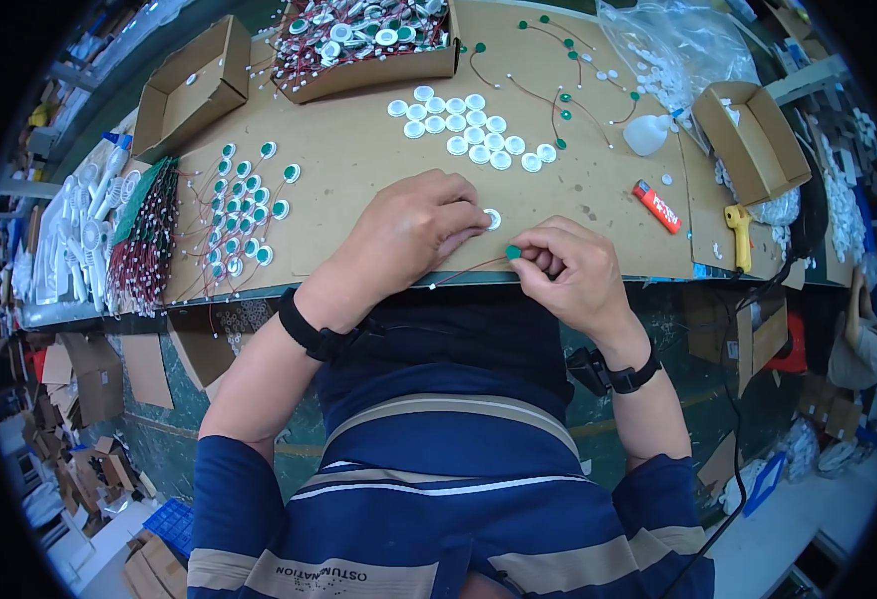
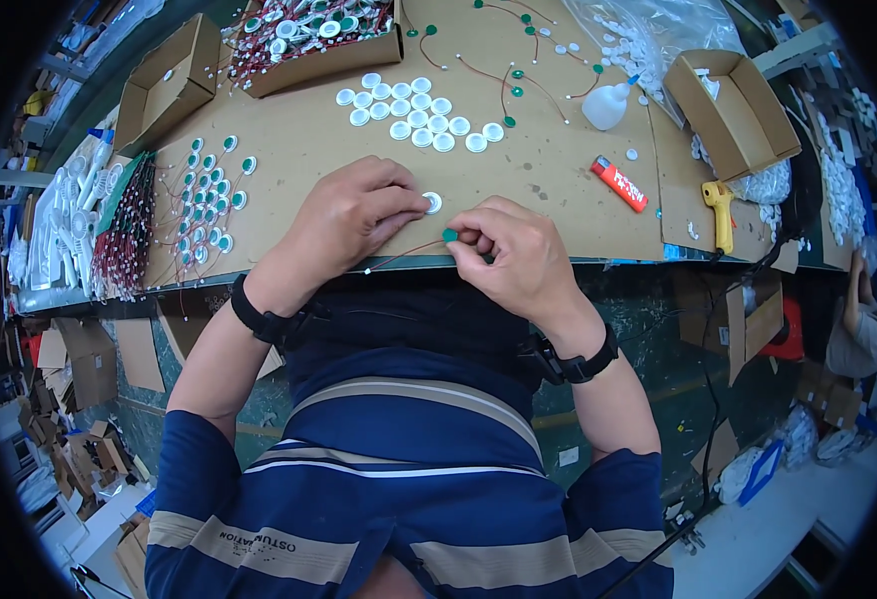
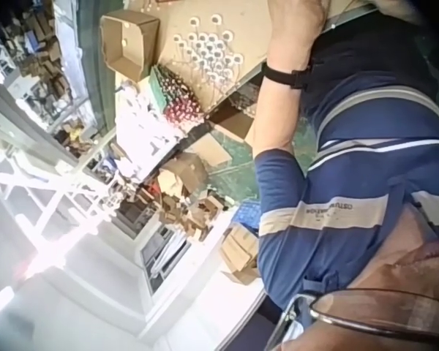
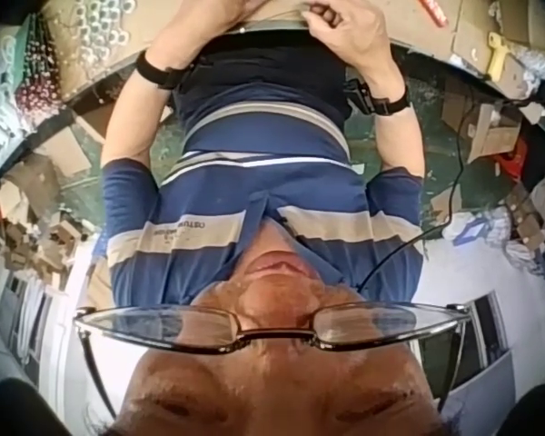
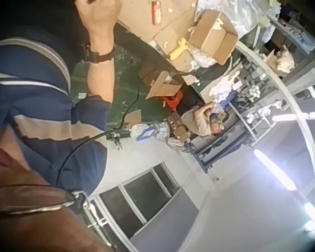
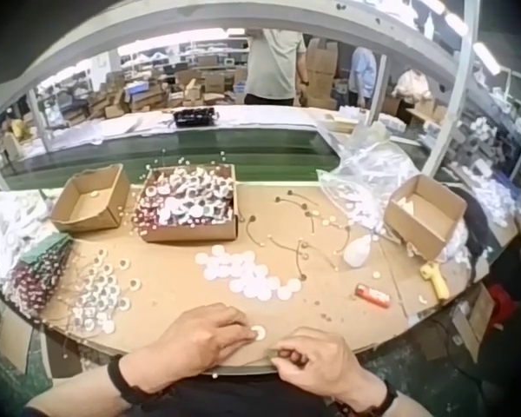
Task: The person applies glue to a white plastic cap, presses a small green circuit board onto it, and then repeats this process for several more units. After assembling the components, they set the glue bottle aside and reach for a lighter.
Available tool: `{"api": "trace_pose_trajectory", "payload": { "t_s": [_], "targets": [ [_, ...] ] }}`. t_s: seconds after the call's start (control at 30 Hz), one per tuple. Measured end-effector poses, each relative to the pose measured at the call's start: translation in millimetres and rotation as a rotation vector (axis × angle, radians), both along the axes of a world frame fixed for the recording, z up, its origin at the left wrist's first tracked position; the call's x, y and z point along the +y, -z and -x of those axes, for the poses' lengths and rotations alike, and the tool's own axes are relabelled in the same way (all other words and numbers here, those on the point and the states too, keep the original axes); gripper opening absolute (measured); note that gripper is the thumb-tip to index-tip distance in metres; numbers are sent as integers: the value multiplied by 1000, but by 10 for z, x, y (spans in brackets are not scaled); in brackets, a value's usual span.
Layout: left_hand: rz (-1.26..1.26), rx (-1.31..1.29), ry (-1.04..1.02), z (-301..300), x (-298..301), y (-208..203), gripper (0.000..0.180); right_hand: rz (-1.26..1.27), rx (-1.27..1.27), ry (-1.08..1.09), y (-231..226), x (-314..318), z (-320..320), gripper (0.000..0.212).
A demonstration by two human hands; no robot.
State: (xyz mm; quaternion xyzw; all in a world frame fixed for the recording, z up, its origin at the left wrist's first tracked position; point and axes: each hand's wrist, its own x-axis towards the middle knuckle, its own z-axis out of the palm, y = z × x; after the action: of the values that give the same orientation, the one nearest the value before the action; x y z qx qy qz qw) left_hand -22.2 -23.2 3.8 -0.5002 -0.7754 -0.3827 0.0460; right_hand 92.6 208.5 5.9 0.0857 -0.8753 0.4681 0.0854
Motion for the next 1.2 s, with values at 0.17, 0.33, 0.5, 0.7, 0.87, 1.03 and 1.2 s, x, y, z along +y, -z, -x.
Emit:
{"api": "trace_pose_trajectory", "payload": {
  "t_s": [0.17,0.33,0.5,0.7,0.87,1.03,1.2],
  "targets": [
    [104,50,-31,-29,21,-31,12,16,-6,9,-24,-21,53,15],
    [65,-96,-40,20,-6,33,16,1,-18,41,-34,-39,105,18],
    [-132,-739,-161,82,-70,-27,21,-15,-13,60,-25,-63,224,20],
    [80,-435,-169,-23,-41,-118,23,-63,19,62,17,-125,327,20],
    [114,-208,-212,-81,31,-40,19,-123,9,74,44,-137,334,21],
    [87,-192,-243,-94,54,9,17,-149,19,73,43,-145,344,21],
    [82,-184,-243,-91,53,29,15,-149,-23,80,3,-161,357,21]
  ]
}}
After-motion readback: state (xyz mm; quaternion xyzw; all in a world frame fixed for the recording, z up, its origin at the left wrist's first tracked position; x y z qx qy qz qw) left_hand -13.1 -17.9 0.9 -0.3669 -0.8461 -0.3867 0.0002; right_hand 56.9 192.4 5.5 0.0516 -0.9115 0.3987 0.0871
